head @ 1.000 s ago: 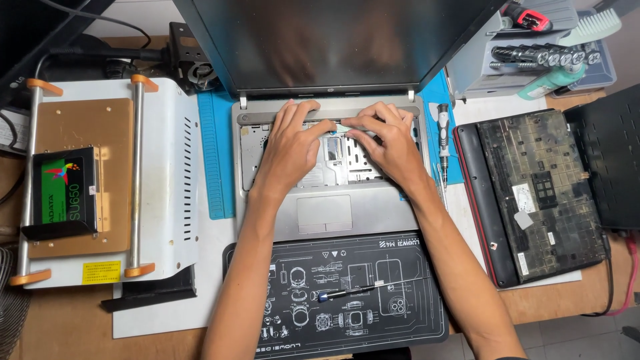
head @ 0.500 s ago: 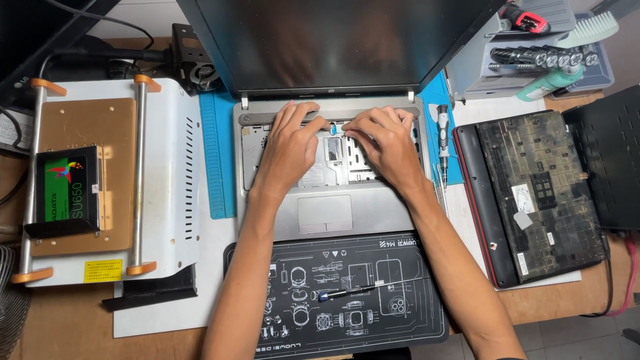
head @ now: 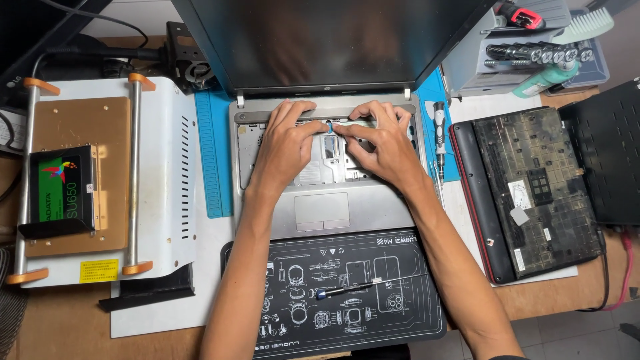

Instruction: Disassembling a laptop by removing screws and the top cover, then reconnecting internal ribbon cables.

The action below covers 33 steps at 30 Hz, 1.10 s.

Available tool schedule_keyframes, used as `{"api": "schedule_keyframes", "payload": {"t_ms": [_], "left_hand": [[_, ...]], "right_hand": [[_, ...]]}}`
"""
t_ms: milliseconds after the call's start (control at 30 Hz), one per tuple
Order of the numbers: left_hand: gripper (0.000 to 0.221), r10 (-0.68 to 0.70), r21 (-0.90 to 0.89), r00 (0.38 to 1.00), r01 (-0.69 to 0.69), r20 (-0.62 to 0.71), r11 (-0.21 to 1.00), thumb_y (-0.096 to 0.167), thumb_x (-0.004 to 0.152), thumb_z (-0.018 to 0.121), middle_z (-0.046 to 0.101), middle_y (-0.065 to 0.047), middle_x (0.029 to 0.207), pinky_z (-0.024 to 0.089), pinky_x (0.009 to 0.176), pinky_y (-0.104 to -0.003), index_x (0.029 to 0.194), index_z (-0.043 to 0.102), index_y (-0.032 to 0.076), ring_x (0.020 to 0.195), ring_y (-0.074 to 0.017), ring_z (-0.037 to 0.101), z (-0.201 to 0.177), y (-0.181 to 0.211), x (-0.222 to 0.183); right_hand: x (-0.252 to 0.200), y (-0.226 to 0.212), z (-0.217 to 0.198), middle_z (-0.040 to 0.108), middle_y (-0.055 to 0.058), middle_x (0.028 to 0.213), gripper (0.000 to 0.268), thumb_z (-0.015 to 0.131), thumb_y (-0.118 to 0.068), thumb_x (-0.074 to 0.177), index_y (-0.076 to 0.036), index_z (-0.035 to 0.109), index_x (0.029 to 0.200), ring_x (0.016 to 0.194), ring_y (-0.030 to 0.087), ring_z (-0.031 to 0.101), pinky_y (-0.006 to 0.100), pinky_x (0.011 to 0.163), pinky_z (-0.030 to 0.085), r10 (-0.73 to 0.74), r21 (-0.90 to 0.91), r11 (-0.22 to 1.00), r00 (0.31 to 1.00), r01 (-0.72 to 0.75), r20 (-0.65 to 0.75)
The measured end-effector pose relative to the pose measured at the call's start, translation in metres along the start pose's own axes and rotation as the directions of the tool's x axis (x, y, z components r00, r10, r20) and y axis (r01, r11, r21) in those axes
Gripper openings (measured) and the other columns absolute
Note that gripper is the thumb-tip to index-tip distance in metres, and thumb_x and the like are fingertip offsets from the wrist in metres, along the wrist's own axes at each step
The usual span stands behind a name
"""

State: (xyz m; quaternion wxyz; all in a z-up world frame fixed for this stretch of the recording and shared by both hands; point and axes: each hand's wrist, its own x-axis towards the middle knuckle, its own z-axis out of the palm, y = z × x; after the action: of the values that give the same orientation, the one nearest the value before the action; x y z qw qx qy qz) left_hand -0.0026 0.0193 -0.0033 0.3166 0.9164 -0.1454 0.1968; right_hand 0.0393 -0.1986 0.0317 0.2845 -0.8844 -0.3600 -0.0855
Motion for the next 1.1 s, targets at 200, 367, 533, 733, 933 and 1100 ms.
{"api": "schedule_keyframes", "payload": {"t_ms": [200,367,533,733,933,1100], "left_hand": [[0.035,-0.004,0.019,0.998,0.003,0.055,1.0,-0.008,0.093,0.054,0.064,-0.012,0.122,0.031,0.12,-0.051,0.101,0.079,0.015,0.124,-0.0297,0.057,-0.003,0.003,0.001],[0.038,-0.022,-0.048,0.999,0.025,0.047,0.999,-0.01,0.091,0.052,0.064,-0.013,0.118,0.032,0.119,-0.051,0.101,0.08,0.015,0.119,-0.0318,0.059,-0.006,0.003,0.003],[0.045,-0.036,-0.104,0.999,0.038,0.021,0.994,-0.011,0.092,0.047,0.065,-0.01,0.112,0.034,0.118,-0.049,0.114,0.077,0.015,0.118,-0.0285,0.061,-0.007,0.001,0.005],[0.052,-0.064,-0.196,0.998,0.062,-0.004,0.979,-0.012,0.09,0.042,0.069,-0.009,0.111,0.036,0.116,-0.046,0.123,0.072,0.014,0.121,-0.0281,0.063,-0.006,-0.005,0.005],[0.051,-0.06,-0.218,0.998,0.055,-0.017,0.974,-0.011,0.089,0.042,0.071,-0.008,0.111,0.037,0.116,-0.045,0.119,0.074,0.014,0.121,-0.0278,0.063,-0.005,-0.008,0.005],[0.049,-0.052,-0.228,0.998,0.045,-0.026,0.973,-0.011,0.09,0.042,0.071,-0.009,0.11,0.037,0.115,-0.046,0.117,0.074,0.013,0.121,-0.0291,0.063,-0.004,-0.008,0.005]], "right_hand": [[-0.001,0.001,0.003,0.063,0.005,0.112,0.016,0.07,-0.019,0.094,-0.023,0.081,0.105,0.113,0.025,0.057,0.045,0.101,0.031,0.019,0.041,0.999,1.0,-0.018,-0.004],[-0.002,0.007,0.014,0.06,-0.001,0.103,0.019,0.068,-0.015,0.095,-0.024,0.077,0.108,0.106,0.02,0.059,0.041,0.1,0.032,-0.028,-0.025,0.999,0.997,0.026,-0.072],[-0.003,0.012,0.018,0.059,-0.004,0.099,0.017,0.068,-0.015,0.097,-0.023,0.074,0.111,0.103,0.017,0.059,0.04,0.099,0.032,-0.038,-0.058,0.998,0.994,0.032,-0.101],[-0.003,0.009,0.014,0.062,-0.001,0.096,0.019,0.066,-0.008,0.097,-0.018,0.074,0.111,0.098,0.019,0.061,0.039,0.098,0.033,-0.039,-0.026,0.999,0.992,0.036,-0.116],[-0.002,0.006,0.012,0.064,0.001,0.095,0.023,0.064,-0.004,0.096,-0.016,0.075,0.112,0.096,0.02,0.062,0.04,0.096,0.034,-0.012,0.016,1.0,0.992,0.014,-0.127],[-0.003,0.004,0.01,0.062,-0.001,0.094,0.025,0.064,-0.001,0.095,-0.016,0.075,0.111,0.094,0.019,0.062,0.039,0.096,0.034,-0.003,0.024,1.0,0.988,0.007,-0.152]]}}
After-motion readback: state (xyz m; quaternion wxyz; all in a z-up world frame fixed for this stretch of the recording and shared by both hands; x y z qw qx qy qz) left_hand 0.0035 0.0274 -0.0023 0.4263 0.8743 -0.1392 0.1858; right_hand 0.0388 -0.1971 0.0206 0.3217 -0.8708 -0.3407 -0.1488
